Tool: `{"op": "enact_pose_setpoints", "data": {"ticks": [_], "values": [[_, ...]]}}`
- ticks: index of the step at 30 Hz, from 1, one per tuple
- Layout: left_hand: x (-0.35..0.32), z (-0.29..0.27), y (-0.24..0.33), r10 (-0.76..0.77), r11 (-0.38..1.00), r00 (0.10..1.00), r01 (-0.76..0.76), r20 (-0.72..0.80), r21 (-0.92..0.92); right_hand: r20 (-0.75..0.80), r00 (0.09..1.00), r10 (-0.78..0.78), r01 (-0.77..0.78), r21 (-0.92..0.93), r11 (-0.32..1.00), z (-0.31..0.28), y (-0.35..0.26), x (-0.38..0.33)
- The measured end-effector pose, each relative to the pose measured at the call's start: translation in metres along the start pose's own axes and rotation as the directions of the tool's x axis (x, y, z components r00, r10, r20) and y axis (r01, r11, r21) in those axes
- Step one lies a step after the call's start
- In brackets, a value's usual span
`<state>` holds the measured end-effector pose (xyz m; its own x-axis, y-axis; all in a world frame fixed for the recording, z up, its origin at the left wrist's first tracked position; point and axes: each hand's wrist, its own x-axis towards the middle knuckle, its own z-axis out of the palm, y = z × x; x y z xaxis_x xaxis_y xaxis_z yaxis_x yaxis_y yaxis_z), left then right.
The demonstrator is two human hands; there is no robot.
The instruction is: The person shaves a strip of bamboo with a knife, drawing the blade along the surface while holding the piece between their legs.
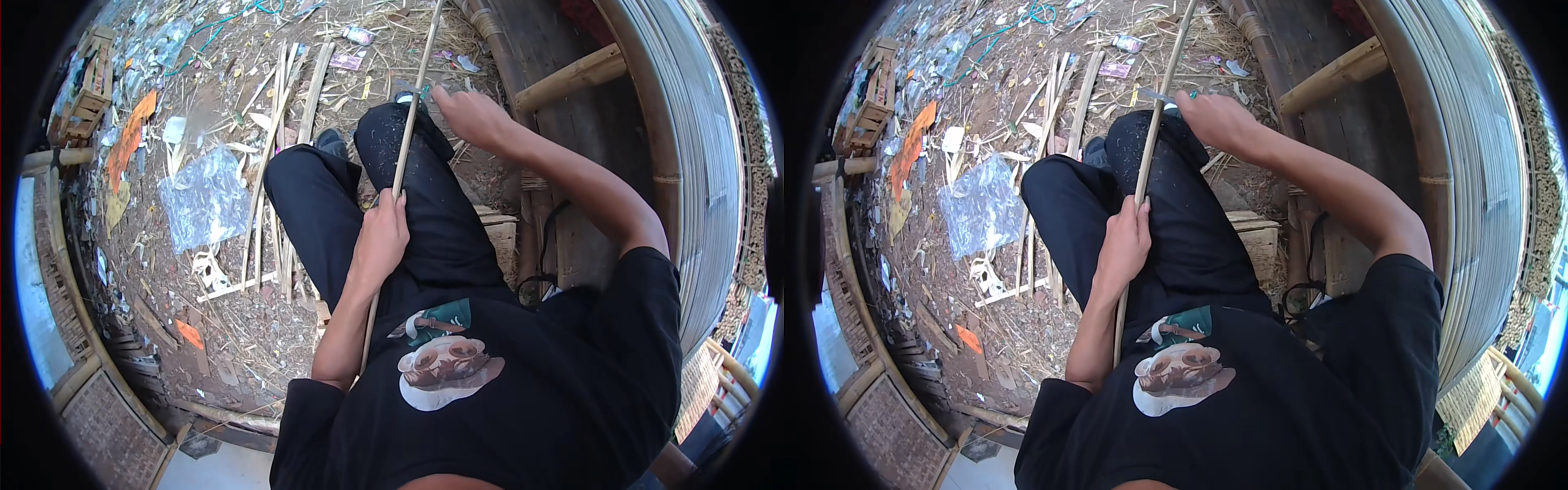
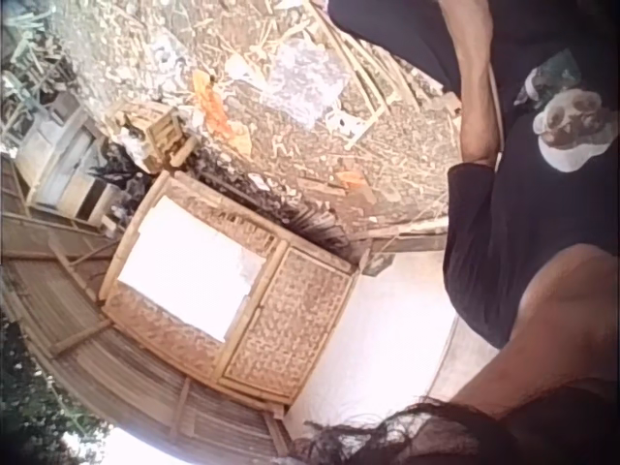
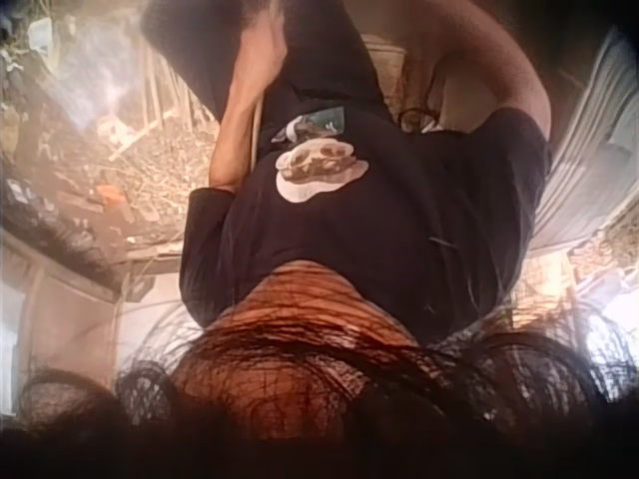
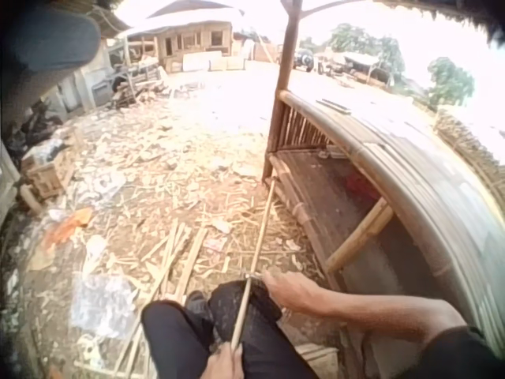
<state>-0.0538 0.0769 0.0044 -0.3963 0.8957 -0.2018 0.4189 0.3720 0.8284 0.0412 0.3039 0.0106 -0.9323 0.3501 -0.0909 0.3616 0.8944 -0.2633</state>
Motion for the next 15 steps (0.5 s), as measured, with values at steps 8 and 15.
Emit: {"op": "enact_pose_setpoints", "data": {"ticks": [8,15], "values": [[-0.001,-0.001,0.0,0.004,1.0,1.0,-0.004,0.002,0.006,-0.013,0.999,0.034,-0.034,-0.012,0.999,-0.001,0.015,0.013],[-0.003,-0.004,0.001,-0.017,1.0,1.0,0.017,0.015,-0.023,-0.027,0.998,0.056,-0.055,0.046,0.997,-0.003,0.027,0.022]]}}
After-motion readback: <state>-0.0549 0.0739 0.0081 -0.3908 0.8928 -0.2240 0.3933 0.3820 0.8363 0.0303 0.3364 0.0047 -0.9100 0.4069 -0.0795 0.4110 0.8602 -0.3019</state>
